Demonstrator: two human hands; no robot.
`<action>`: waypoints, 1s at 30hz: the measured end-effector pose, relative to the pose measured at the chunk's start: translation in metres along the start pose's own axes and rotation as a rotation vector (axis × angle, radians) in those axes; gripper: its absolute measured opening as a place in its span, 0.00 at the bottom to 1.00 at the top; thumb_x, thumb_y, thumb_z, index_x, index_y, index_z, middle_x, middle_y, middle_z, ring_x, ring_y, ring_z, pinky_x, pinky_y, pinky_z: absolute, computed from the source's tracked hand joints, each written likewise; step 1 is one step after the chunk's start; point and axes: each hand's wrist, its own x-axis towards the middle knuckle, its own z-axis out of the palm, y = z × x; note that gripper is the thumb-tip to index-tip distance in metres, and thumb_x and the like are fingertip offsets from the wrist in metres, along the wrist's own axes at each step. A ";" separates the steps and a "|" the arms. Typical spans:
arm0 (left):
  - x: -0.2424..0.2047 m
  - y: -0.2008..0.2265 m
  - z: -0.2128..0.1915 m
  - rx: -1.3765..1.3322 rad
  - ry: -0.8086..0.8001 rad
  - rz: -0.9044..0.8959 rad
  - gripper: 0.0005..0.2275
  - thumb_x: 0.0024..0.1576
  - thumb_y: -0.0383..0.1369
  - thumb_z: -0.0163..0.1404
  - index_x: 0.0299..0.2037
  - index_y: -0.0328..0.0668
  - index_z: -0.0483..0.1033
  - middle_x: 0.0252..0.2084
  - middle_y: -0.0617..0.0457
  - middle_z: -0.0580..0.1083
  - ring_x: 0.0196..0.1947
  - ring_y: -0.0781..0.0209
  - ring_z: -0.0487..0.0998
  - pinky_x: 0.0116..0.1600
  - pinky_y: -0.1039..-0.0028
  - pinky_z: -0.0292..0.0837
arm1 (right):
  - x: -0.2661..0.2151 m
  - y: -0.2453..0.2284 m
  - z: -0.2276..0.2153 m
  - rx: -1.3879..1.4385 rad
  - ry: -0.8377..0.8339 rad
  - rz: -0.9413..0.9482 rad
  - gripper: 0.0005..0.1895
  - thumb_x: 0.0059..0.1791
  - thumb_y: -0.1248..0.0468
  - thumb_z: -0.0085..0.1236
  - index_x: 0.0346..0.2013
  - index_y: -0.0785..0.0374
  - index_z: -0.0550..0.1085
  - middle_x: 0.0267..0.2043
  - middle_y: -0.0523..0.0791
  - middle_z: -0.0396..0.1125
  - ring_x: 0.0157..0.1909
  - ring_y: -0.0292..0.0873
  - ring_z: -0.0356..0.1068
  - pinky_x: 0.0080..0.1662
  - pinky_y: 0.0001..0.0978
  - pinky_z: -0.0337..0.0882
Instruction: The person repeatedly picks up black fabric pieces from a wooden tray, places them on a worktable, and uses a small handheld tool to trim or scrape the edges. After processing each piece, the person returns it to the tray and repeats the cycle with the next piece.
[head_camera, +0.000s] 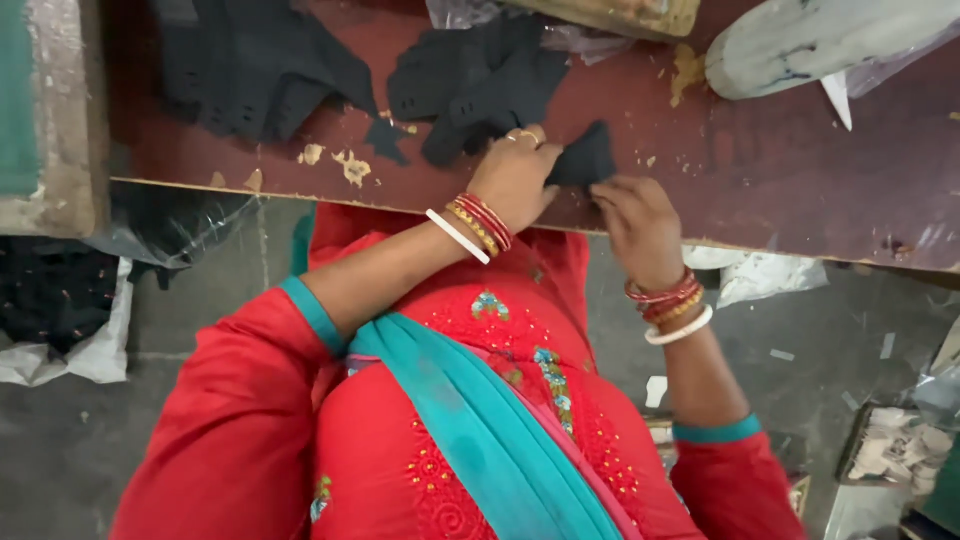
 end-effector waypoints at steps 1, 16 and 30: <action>0.002 0.003 -0.001 0.005 0.007 0.000 0.18 0.44 0.32 0.65 0.43 0.33 0.78 0.43 0.39 0.73 0.46 0.39 0.75 0.50 0.54 0.71 | -0.003 0.009 -0.002 0.000 0.003 -0.008 0.10 0.51 0.72 0.59 0.47 0.65 0.78 0.49 0.54 0.71 0.52 0.58 0.71 0.52 0.45 0.72; 0.008 0.020 0.017 0.223 0.058 0.037 0.06 0.50 0.29 0.52 0.36 0.38 0.79 0.41 0.42 0.77 0.43 0.44 0.79 0.48 0.58 0.73 | -0.014 0.048 0.019 -0.064 0.515 0.159 0.08 0.54 0.75 0.59 0.48 0.68 0.78 0.50 0.54 0.71 0.53 0.54 0.73 0.53 0.44 0.72; -0.098 -0.114 -0.116 0.132 0.487 -0.324 0.19 0.60 0.27 0.55 0.60 0.29 0.65 0.54 0.34 0.70 0.55 0.33 0.71 0.57 0.50 0.69 | -0.015 0.049 0.018 -0.076 0.521 0.138 0.11 0.53 0.77 0.59 0.49 0.68 0.79 0.52 0.53 0.72 0.54 0.54 0.73 0.55 0.44 0.73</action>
